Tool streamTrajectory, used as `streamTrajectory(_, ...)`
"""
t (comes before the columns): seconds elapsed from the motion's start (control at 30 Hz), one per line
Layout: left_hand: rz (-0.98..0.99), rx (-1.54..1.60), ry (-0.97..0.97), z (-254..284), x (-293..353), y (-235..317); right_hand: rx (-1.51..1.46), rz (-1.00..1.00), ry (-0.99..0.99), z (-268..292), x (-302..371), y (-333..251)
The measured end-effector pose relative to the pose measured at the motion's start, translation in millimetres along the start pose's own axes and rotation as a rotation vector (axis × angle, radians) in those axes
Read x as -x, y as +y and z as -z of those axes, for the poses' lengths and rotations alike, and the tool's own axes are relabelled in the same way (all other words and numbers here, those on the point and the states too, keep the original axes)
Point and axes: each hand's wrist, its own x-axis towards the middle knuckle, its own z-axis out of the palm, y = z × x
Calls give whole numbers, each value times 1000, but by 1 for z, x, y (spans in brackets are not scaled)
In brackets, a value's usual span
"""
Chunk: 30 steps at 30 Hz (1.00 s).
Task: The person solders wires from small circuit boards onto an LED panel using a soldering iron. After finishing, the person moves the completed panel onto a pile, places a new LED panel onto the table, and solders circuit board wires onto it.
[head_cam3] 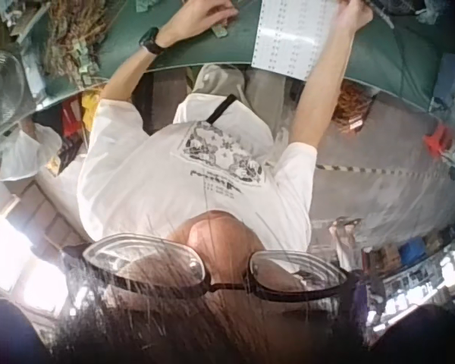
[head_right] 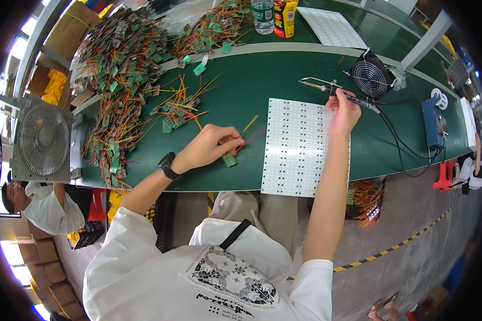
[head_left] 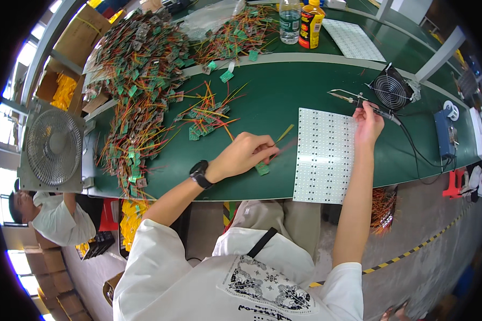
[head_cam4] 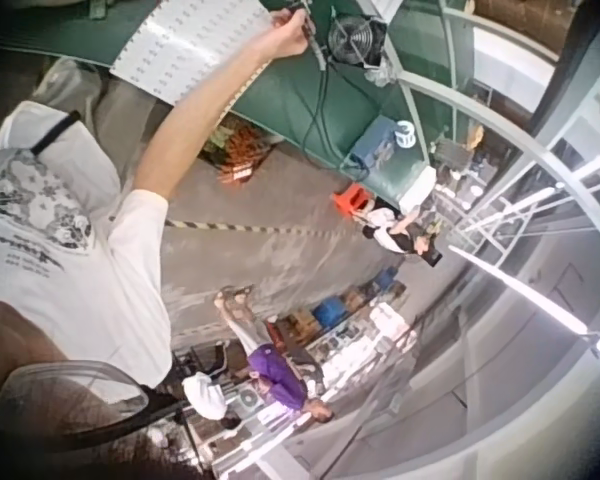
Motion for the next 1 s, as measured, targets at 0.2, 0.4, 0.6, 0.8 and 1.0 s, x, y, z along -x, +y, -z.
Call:
streamTrajectory(0.2,-177,307,244,-26,-68,-14,-13,6,31,-1,3,0)
streamTrajectory(0.4,-76,477,175,-14,-110,-13,-7,16,32,-7,4,-7)
streamTrajectory(0.6,-419,-32,399,-16,-121,-27,89,33,64,0,6,-9)
streamTrajectory(0.8,-570,-225,571,-18,-118,-35,105,45,116,0,14,-11)
streamTrajectory(1.0,-586,-197,570,-18,-122,-38,160,133,153,-7,15,-15)
